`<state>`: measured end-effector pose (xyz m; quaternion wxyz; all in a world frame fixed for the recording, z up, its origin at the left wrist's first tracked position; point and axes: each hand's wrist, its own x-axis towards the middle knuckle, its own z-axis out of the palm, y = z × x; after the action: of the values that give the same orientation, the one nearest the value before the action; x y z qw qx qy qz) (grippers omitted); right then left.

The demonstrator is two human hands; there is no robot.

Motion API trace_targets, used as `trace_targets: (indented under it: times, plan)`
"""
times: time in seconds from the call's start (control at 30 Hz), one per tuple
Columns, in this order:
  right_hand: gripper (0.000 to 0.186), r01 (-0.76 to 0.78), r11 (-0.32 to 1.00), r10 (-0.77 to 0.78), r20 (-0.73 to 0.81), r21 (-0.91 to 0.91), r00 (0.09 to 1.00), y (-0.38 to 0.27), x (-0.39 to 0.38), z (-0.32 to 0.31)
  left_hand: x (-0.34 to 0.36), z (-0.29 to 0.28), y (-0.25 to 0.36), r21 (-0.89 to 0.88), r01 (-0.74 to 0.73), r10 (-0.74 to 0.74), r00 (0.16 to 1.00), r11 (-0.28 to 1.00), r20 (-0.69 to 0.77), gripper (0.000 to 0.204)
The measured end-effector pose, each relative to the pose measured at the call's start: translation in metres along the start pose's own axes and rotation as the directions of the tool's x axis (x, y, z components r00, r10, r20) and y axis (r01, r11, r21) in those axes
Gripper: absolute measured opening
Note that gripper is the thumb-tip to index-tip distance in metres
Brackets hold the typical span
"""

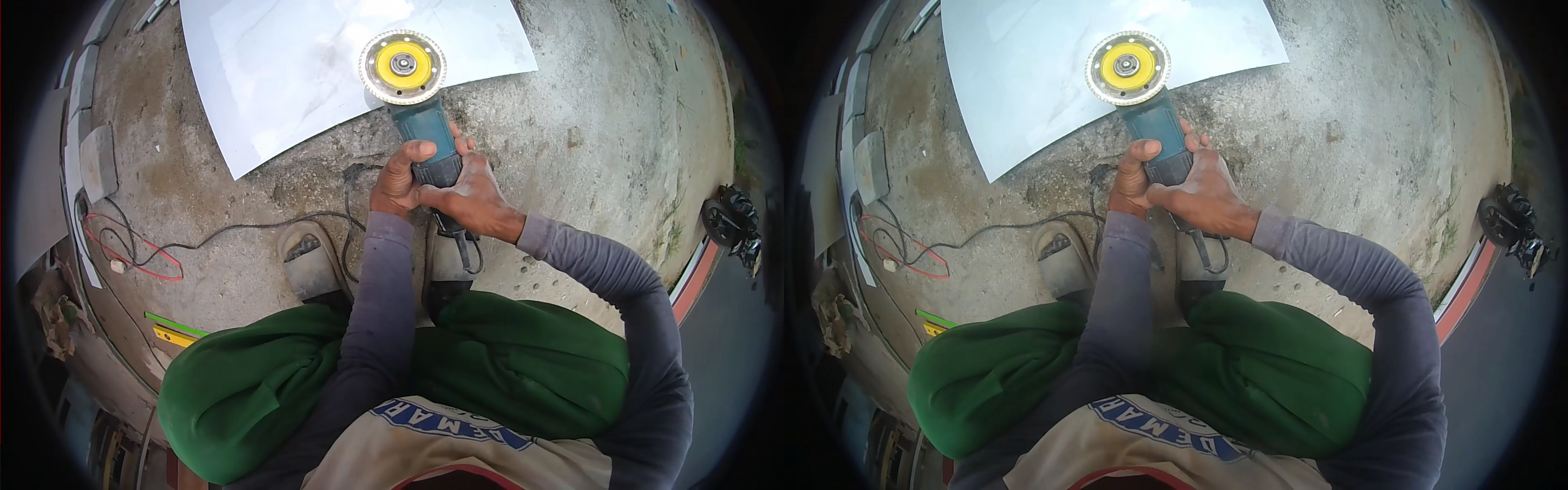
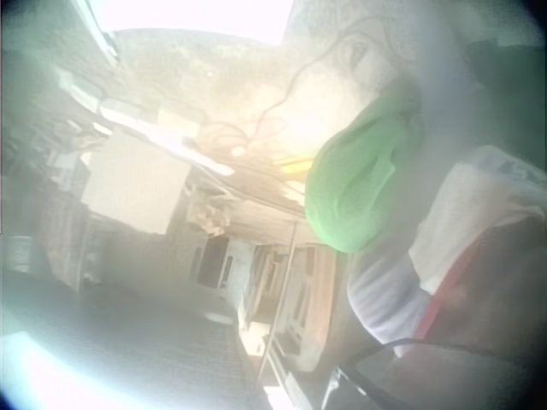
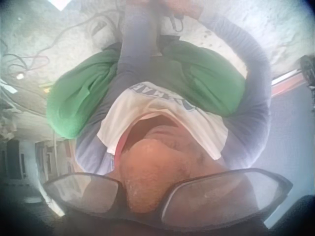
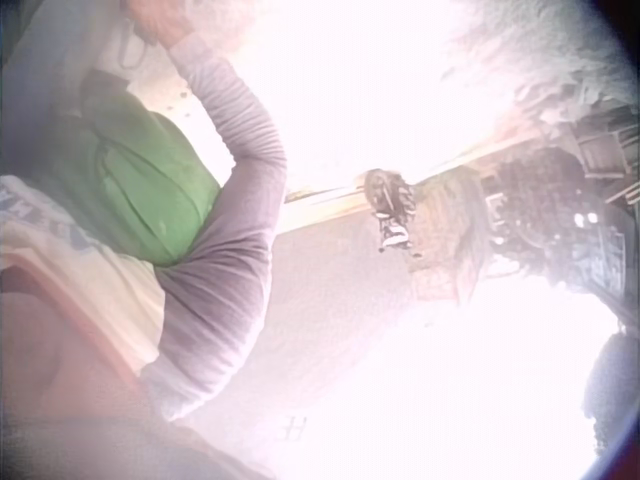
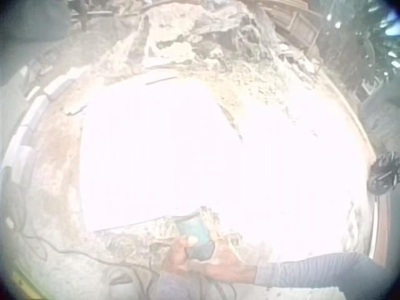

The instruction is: The person measures and marks a tile using a measuring tape, level, and pencil, then uses an angle grinder to cut the tile along the marked line.

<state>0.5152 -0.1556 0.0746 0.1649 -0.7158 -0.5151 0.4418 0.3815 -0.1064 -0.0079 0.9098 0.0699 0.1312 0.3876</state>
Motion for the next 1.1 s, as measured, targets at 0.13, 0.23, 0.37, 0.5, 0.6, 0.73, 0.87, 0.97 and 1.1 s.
trace_targets:
  times: [0.13, 0.23, 0.37, 0.5, 0.6, 0.73, 0.87, 0.97, 1.1]
  plan:
    - [0.072, 0.039, 0.979, -0.057, 0.086, 0.198, 0.995, -0.009, 0.0, -0.003, 0.0, 0.003, 0.005, 0.017, -0.005, 0.004, 1.0, 1.0, 0.026, 0.062]
    - [0.068, 0.085, 0.975, -0.098, 0.053, 0.206, 0.994, -0.013, -0.002, -0.003, -0.002, 0.008, 0.01, -0.018, 0.012, -0.011, 0.999, 1.0, 0.032, 0.062]
    - [0.062, 0.127, 0.949, -0.145, 0.042, 0.287, 0.989, -0.03, -0.005, -0.008, -0.003, 0.015, 0.016, -0.001, 0.001, 0.0, 0.999, 1.0, 0.042, 0.063]
    - [0.062, 0.108, 0.96, -0.136, 0.094, 0.258, 0.986, -0.033, -0.005, -0.01, -0.004, 0.021, 0.022, 0.026, 0.01, -0.011, 0.998, 1.0, 0.055, 0.065]
    - [0.055, 0.132, 0.949, -0.149, 0.04, 0.287, 0.988, -0.044, -0.01, -0.011, -0.005, 0.028, 0.028, 0.055, -0.009, 0.005, 0.997, 0.998, 0.074, 0.066]
    - [0.044, 0.123, 0.943, -0.154, 0.08, 0.311, 0.985, -0.051, -0.011, -0.014, -0.007, 0.033, 0.034, 0.099, -0.041, 0.032, 0.996, 0.994, 0.087, 0.068]
    - [0.038, 0.163, 0.913, -0.207, 0.08, 0.373, 0.975, -0.052, -0.012, -0.011, -0.008, 0.035, 0.039, 0.141, -0.052, 0.038, 0.995, 0.989, 0.095, 0.069]
    - [0.047, 0.066, 0.934, -0.13, 0.163, 0.352, 0.978, -0.062, -0.015, -0.021, -0.009, 0.037, 0.041, 0.153, -0.057, 0.039, 0.992, 0.987, 0.116, 0.069]
    - [0.048, 0.097, 0.937, -0.155, 0.152, 0.336, 0.976, -0.062, -0.016, -0.02, -0.01, 0.042, 0.042, 0.163, -0.05, 0.037, 0.996, 0.985, 0.078, 0.069]
